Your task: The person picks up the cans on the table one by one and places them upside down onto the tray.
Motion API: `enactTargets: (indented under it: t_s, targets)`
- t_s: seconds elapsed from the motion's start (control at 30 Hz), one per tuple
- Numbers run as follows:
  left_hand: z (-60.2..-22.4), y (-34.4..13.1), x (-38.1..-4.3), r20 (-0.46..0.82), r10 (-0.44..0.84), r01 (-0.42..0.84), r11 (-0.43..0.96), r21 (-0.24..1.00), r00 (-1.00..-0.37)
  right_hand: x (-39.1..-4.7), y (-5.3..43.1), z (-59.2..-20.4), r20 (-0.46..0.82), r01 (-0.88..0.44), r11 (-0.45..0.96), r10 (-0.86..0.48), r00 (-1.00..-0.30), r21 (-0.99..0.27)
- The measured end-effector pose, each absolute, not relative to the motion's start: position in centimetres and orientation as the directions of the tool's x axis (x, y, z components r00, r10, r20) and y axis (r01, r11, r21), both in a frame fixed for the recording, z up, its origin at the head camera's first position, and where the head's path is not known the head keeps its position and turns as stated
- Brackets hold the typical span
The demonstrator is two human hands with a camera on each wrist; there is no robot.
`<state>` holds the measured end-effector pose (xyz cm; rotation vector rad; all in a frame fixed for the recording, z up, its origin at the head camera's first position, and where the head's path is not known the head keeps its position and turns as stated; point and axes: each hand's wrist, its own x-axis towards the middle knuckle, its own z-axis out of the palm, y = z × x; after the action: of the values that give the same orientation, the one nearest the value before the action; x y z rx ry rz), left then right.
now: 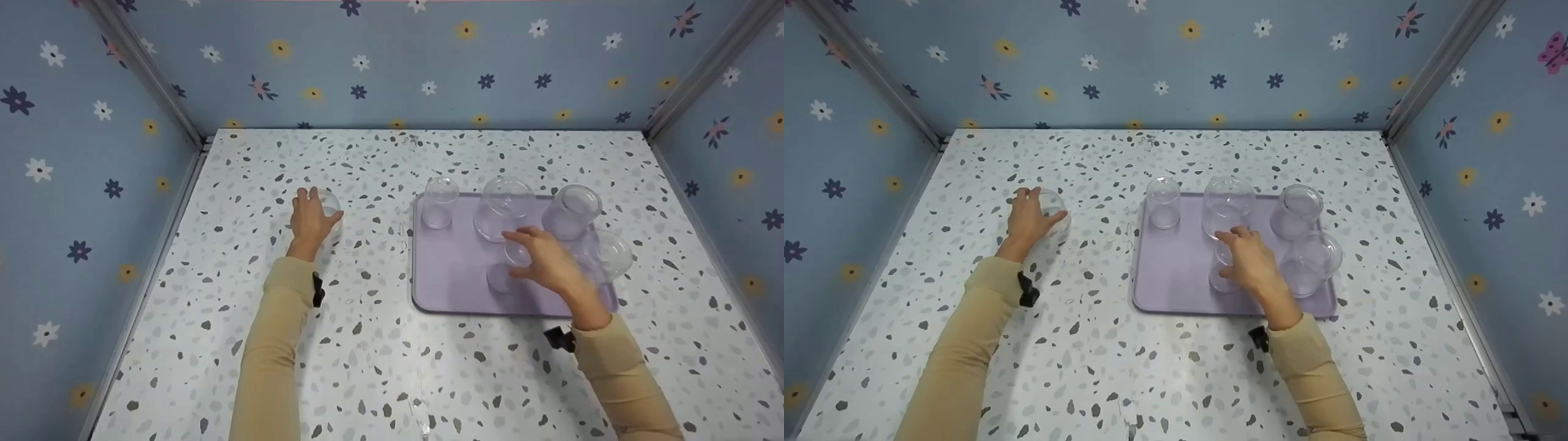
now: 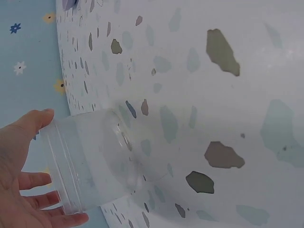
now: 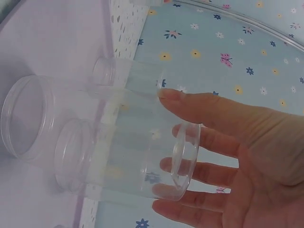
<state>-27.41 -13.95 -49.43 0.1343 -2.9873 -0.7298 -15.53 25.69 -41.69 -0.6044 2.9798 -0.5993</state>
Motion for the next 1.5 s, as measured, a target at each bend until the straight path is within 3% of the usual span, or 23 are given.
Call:
enactTargets:
  t_s: [0.37, 0.7, 1.13, 1.5]
  targets:
    - [-48.8, -13.5, -26.5, 0.034, -0.119, -0.089, 0.88, 0.467, -0.992, -15.4, 25.6, -41.5, 0.064, -0.348, 0.838, -0.355, -0.933, -0.421]
    - [-48.0, -12.6, -25.3, 0.047, -0.107, -0.07, 0.87, 0.488, -0.993, -15.2, 24.3, -41.1, 0.278, -0.392, 0.788, -0.289, -0.916, -0.475]
    - [-47.4, -10.8, -23.5, 0.117, -0.085, -0.007, 0.837, 0.547, -0.989, -16.0, 21.1, -42.0, 0.543, -0.54, 0.645, -0.222, -0.81, -0.541]
    - [-46.2, -9.0, -22.0, 0.21, -0.04, 0.094, 0.802, 0.59, -0.977, -16.3, 19.2, -43.5, 0.524, -0.55, 0.527, -0.216, -0.824, -0.648]
